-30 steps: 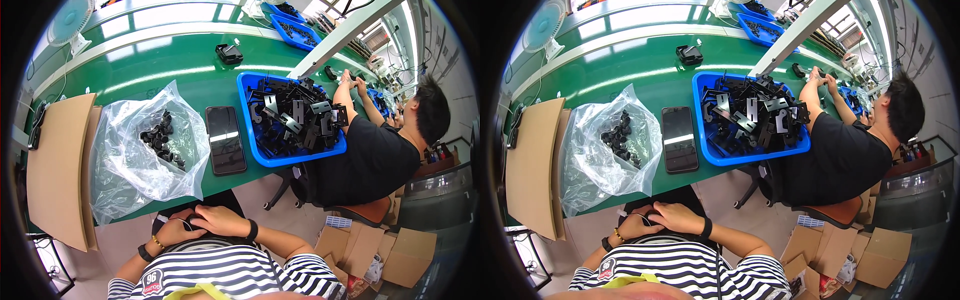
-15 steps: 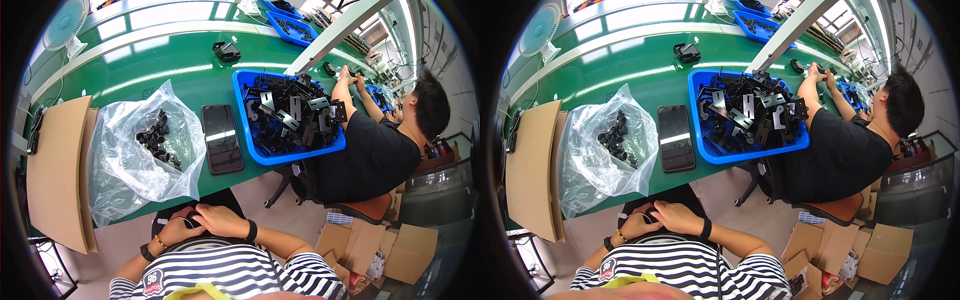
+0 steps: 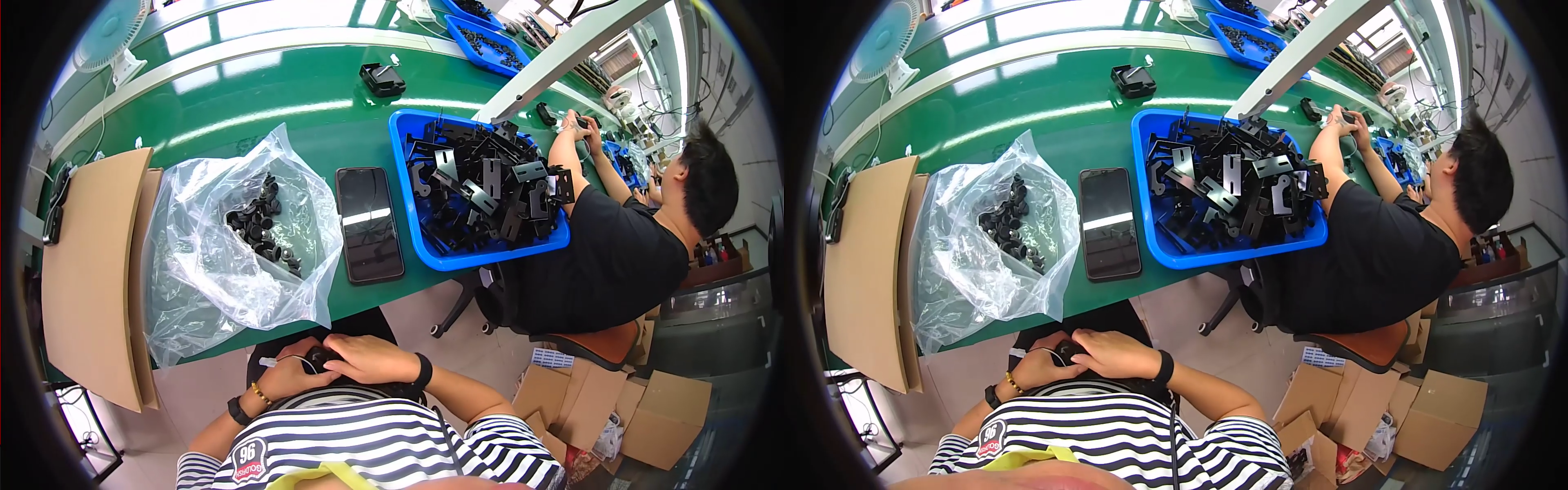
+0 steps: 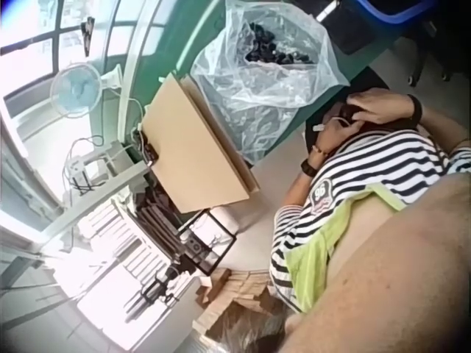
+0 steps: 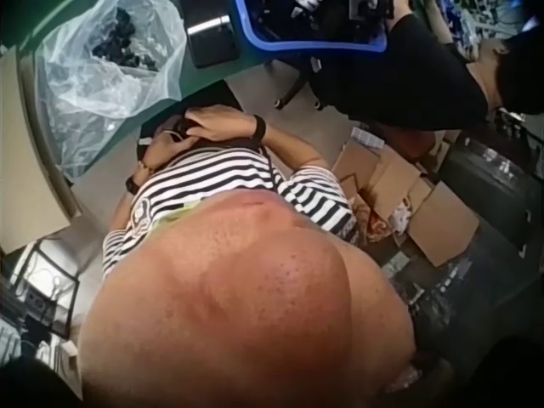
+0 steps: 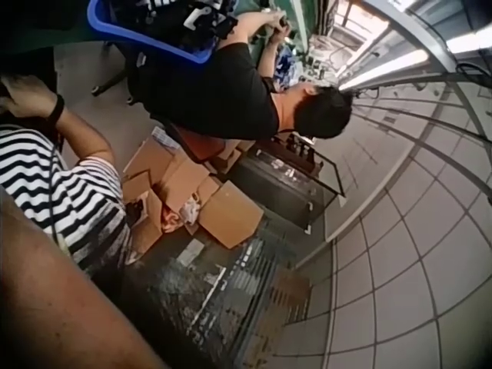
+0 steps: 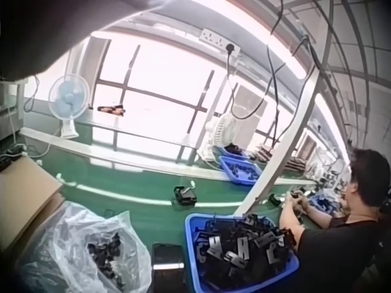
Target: The person assembles a black plastic component by inserting a small white wire into the housing and then pressing a black plastic fastener from a plastic bag into the unit.
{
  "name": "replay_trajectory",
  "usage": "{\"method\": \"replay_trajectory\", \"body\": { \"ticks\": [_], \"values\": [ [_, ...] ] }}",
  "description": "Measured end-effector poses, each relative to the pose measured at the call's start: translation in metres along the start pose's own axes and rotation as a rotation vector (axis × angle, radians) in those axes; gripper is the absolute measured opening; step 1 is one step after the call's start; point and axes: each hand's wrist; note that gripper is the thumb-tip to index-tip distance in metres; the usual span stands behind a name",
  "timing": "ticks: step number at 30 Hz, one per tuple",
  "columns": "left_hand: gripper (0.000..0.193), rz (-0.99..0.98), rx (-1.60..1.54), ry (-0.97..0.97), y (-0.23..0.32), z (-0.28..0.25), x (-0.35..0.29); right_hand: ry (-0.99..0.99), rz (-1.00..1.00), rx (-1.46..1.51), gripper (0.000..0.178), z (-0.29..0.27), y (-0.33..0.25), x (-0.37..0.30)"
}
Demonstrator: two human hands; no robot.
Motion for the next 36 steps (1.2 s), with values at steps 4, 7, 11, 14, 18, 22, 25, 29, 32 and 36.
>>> {"method": "replay_trajectory", "body": {
  "ticks": [4, 7, 11, 14, 18, 22, 25, 29, 32, 36],
  "values": [
    [0.052, 0.038, -0.019, 0.056, -0.005, 0.003, -0.001, 0.019, -0.01, -0.008, 0.036, 0.005, -0.001, -0.001],
    [0.052, 0.099, -0.034, 0.018, -0.01, 0.005, 0.0, 0.066, 0.015, -0.032, 0.034, 0.005, -0.003, -0.004],
    [0.053, -0.03, 0.019, -0.003, -0.005, 0.001, 0.0, 0.019, -0.036, 0.006, 0.036, 0.006, 0.003, -0.007],
    [0.053, 0.055, 0.023, 0.01, -0.006, 0.0, -0.001, 0.074, 0.037, -0.062, 0.035, 0.018, -0.003, -0.001],
    [0.054, 0.056, 0.047, -0.009, -0.012, 0.003, 0.001, -0.018, 0.008, 0.001, 0.033, 0.0, 0.0, -0.008],
    [0.054, 0.076, 0.05, 0.01, -0.014, 0.006, 0.001, 0.102, -0.007, -0.049, 0.035, 0.017, 0.004, -0.005],
    [0.055, 0.086, 0.046, 0.014, -0.015, 0.004, 0.001, 0.025, 0.003, 0.018, 0.036, 0.002, 0.002, -0.009],
    [0.055, 0.062, 0.038, -0.009, -0.01, 0.004, 0.003, 0.009, -0.004, 0.015, 0.036, 0.005, 0.006, -0.005],
    [0.054, 0.023, 0.032, 0.006, -0.008, 0.003, 0.002, 0.02, 0.008, 0.01, 0.035, 0.006, 0.005, -0.008],
    [0.053, 0.069, 0.009, 0.007, -0.016, 0.005, 0.0, 0.012, 0.021, 0.038, 0.034, 0.005, 0.002, -0.006]
  ]
}}
Point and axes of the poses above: each hand's wrist, its own x-axis towards the middle knuckle, its own z-axis out of the palm, y = z × x, and after that the axes turned 9 degrees about y, right-handed
